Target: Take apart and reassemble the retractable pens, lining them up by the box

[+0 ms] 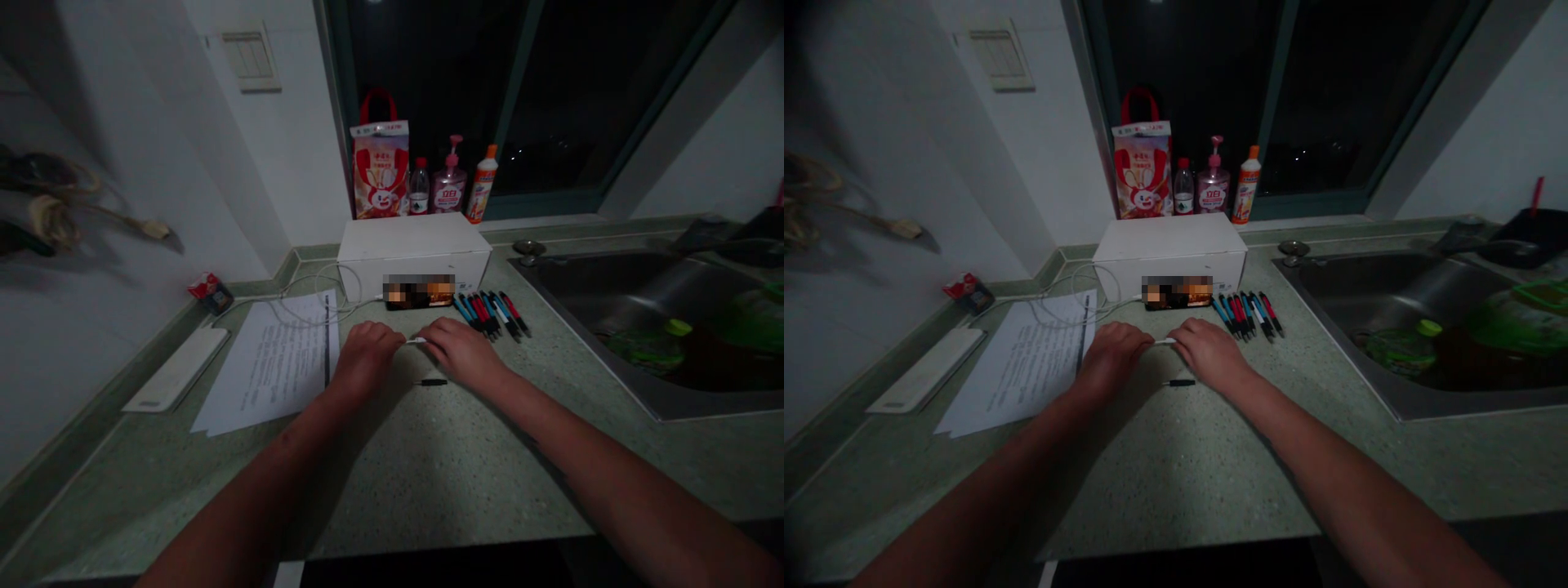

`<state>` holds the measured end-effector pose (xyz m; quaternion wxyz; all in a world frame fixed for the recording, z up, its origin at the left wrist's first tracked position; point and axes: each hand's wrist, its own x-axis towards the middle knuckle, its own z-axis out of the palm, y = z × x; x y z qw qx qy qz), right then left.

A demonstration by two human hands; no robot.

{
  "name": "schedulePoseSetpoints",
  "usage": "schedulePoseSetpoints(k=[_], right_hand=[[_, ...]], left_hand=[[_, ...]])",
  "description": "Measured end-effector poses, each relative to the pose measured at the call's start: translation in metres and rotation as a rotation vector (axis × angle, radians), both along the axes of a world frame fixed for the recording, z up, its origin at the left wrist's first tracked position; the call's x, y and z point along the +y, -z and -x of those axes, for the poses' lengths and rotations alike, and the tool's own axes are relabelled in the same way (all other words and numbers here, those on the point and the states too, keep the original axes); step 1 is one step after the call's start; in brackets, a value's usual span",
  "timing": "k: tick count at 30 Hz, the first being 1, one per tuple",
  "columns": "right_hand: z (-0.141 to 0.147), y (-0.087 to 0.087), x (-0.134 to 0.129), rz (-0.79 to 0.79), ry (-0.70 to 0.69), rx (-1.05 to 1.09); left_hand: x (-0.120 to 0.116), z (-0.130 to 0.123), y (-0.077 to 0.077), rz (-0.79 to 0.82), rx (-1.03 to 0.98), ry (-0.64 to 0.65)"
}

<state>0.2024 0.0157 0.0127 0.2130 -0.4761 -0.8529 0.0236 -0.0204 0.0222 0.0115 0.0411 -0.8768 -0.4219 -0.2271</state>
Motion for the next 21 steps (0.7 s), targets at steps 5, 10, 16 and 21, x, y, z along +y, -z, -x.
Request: schedulePoseSetpoints(k=[5,10,16,21], right_hand=[[0.008,0.000,-0.004,0.041,-0.007,-0.030],[0.007,-0.002,-0.003,0.048,0.255,0.174],[0.001,-0.001,-0.001,-0.013,0.200,0.262],[-0.001,0.002,0.000,-0.036,0.136,0.175]], left_hand=[[-0.006,-0.004,0.004,-0.082,-0.185,0.006],[-0.013,-0.006,0.005,-0.273,-0.405,-0.058],[-0.020,-0.019,0.012,0.089,-0.090,0.298],[-0.020,-0.022,0.012,0.224,-0.023,0.314]])
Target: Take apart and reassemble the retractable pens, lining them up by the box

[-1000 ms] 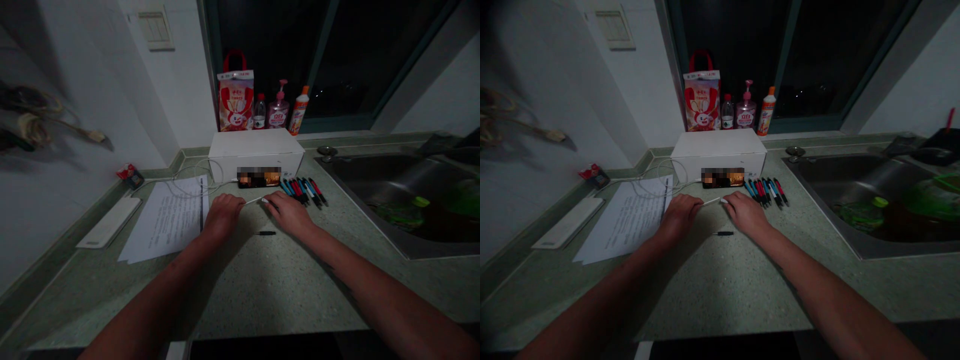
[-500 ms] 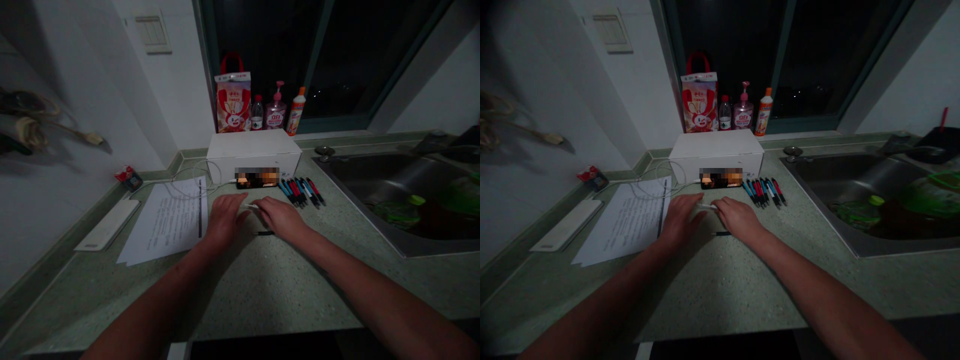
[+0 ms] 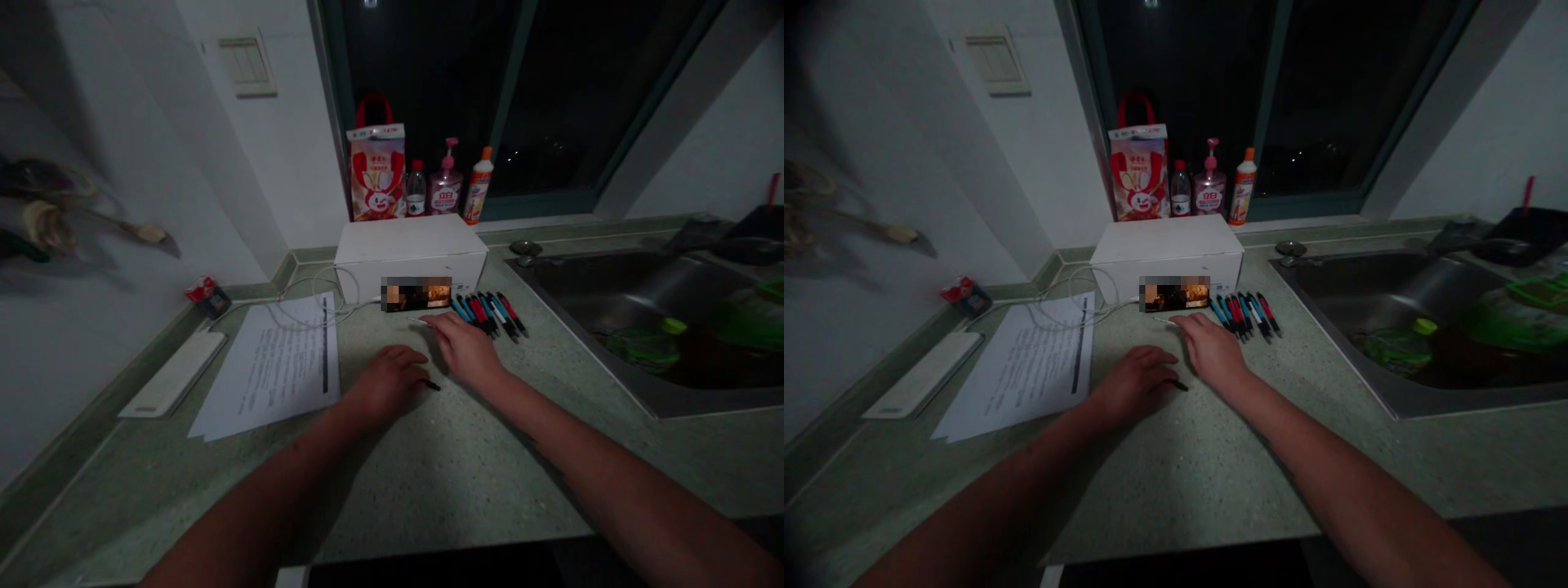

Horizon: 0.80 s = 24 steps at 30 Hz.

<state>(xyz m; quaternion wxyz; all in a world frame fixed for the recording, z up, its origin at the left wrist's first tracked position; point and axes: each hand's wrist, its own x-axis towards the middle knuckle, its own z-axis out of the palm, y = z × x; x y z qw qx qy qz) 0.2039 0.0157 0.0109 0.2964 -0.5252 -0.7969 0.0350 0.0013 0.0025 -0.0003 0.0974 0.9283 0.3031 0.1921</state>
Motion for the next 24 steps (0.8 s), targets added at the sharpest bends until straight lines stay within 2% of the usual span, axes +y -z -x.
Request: schedulePoseSetpoints(k=[5,8,11,19,24], right_hand=[[-0.004,-0.001,0.001,0.050,0.023,-0.113],[-0.006,-0.003,0.001,0.054,0.027,-0.152],[-0.006,-0.005,0.000,0.044,0.022,-0.173],[-0.004,-0.005,0.000,0.084,-0.002,-0.207],[-0.006,-0.004,0.000,0.074,-0.006,-0.221]], left_hand=[[0.006,0.008,-0.006,0.083,-0.188,-0.335],[0.009,0.014,-0.008,0.098,-0.331,-0.439],[0.010,0.017,-0.008,0.074,-0.382,-0.450],[0.012,0.015,-0.003,0.049,-0.359,-0.419],[0.011,0.015,-0.005,0.055,-0.375,-0.430]])
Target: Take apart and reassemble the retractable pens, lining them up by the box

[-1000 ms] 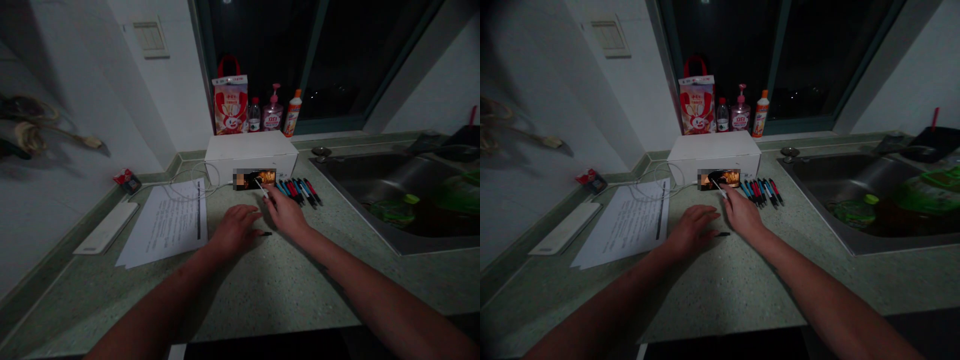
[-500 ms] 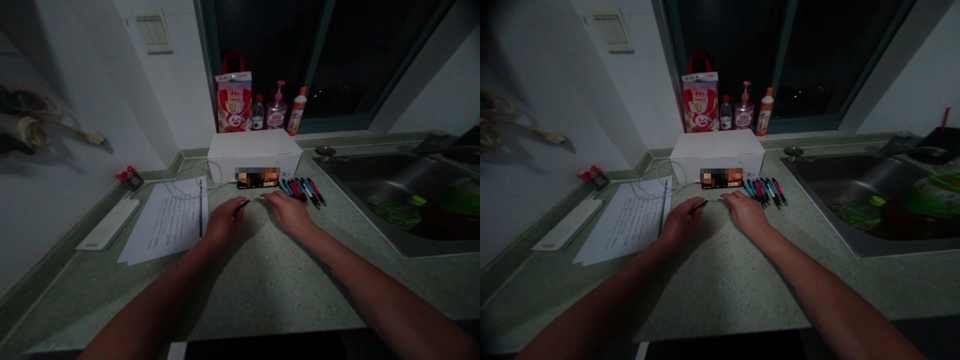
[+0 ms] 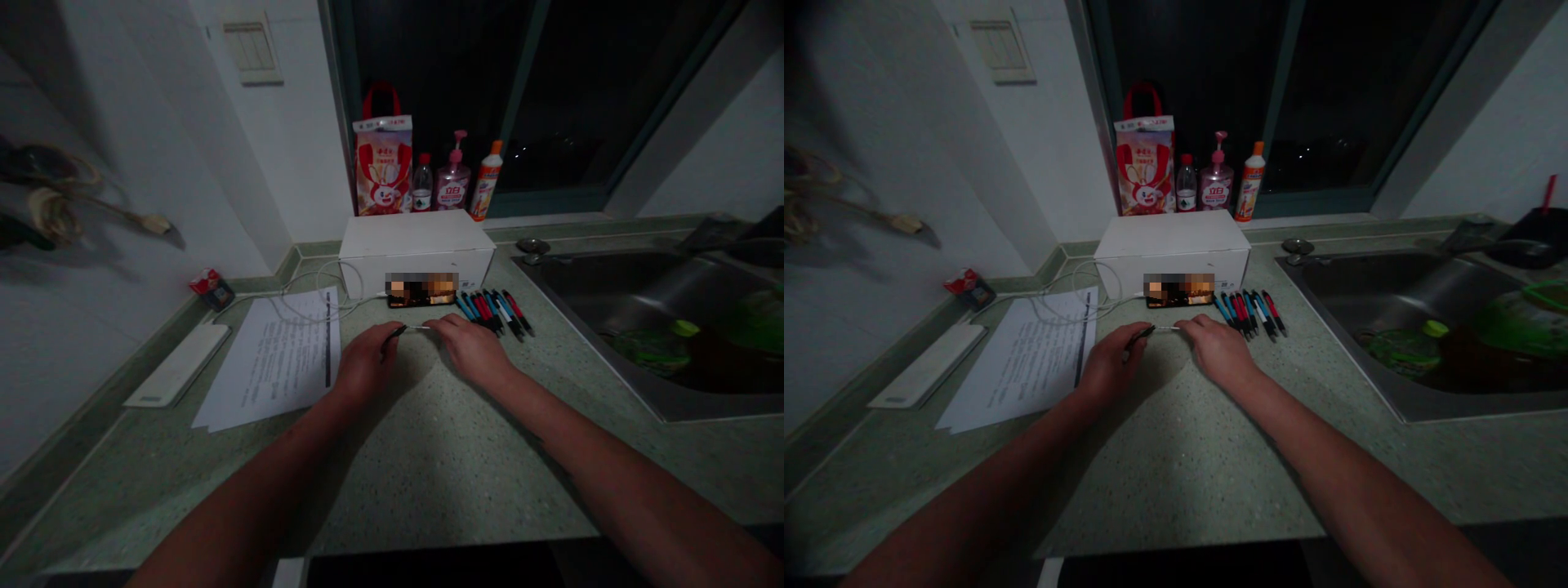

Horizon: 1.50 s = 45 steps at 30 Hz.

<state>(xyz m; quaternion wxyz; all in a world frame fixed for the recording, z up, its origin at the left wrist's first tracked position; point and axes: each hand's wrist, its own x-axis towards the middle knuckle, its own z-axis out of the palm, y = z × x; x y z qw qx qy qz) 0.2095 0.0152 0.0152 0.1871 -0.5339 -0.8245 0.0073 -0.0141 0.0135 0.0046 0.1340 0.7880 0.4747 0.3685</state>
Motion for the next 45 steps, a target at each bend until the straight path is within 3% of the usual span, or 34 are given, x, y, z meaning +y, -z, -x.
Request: schedulePoseSetpoints(k=[11,15,28,45], right_hand=[[-0.001,0.002,0.002,-0.010,-0.048,-0.054],[0.003,0.003,0.002,0.014,-0.076,0.023],[0.005,0.006,-0.001,0.067,-0.194,0.164],[0.013,0.004,-0.003,0.198,-0.147,0.216]], left_hand=[[0.001,0.002,0.002,-0.011,0.134,0.035],[0.001,0.001,0.003,0.016,0.205,0.080],[0.002,-0.001,0.007,0.090,0.035,0.051],[0.001,0.001,0.007,0.103,0.000,0.046]])
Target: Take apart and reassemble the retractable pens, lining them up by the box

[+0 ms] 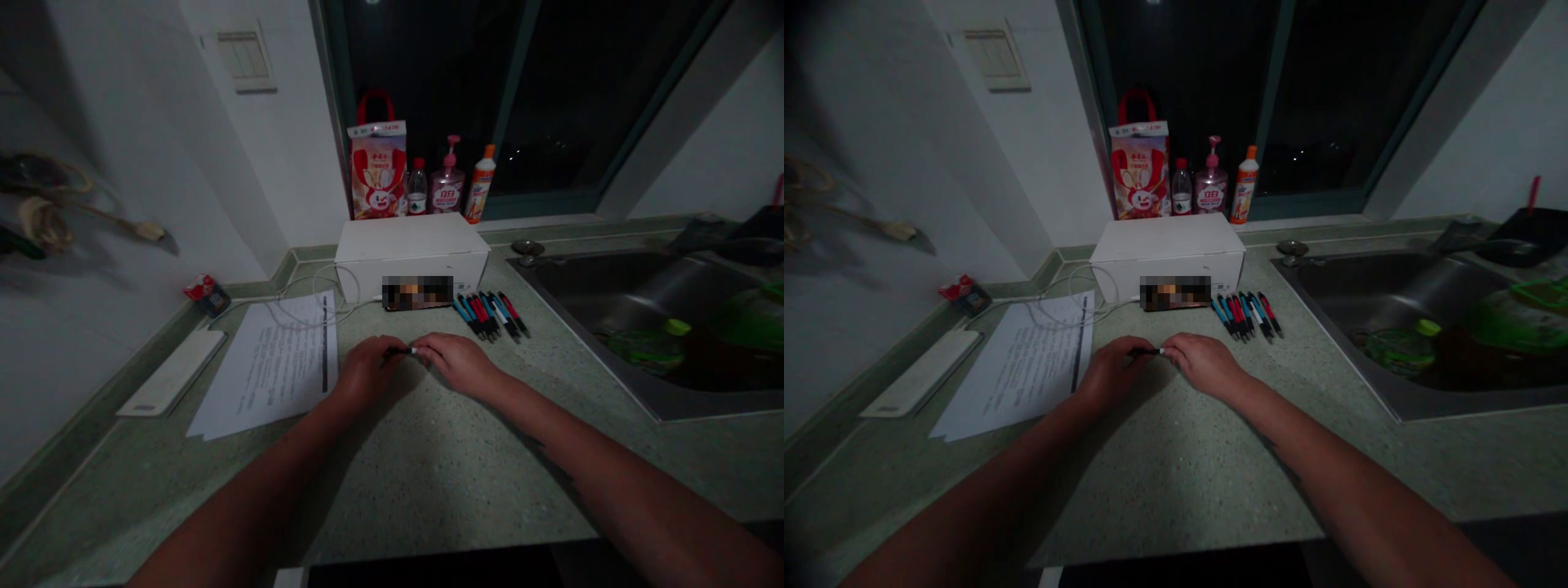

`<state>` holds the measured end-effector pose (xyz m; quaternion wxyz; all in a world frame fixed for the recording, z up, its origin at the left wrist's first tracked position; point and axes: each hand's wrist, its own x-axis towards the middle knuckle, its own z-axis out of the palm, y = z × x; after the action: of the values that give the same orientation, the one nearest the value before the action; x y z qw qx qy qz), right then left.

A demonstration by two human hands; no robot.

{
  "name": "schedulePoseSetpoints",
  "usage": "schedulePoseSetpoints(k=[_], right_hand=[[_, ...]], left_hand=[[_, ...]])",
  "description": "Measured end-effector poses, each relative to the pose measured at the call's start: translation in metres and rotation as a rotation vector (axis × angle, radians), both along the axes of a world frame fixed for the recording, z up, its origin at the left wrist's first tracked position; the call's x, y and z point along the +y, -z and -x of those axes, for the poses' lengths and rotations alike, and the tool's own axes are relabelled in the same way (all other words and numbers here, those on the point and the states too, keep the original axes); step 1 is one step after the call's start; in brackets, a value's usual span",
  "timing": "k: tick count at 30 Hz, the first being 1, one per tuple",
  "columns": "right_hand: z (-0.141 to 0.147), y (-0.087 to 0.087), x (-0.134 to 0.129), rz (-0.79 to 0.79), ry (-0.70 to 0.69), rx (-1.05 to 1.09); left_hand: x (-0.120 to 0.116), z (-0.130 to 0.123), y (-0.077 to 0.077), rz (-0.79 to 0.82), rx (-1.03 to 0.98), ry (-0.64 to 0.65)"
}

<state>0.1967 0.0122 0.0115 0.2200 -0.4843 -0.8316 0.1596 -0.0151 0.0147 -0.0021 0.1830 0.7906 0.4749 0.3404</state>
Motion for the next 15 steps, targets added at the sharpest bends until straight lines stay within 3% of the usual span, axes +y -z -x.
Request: schedulePoseSetpoints(k=[8,15], right_hand=[[-0.0034,0.0003,0.0016,0.136,-0.086,0.078],[-0.0007,-0.0008,-0.0003,0.101,0.031,0.083]], left_hand=[[0.0008,0.0018,-0.0029,-0.040,0.086,0.053],[-0.0002,-0.0009,-0.0010,-0.007,0.082,0.026]])
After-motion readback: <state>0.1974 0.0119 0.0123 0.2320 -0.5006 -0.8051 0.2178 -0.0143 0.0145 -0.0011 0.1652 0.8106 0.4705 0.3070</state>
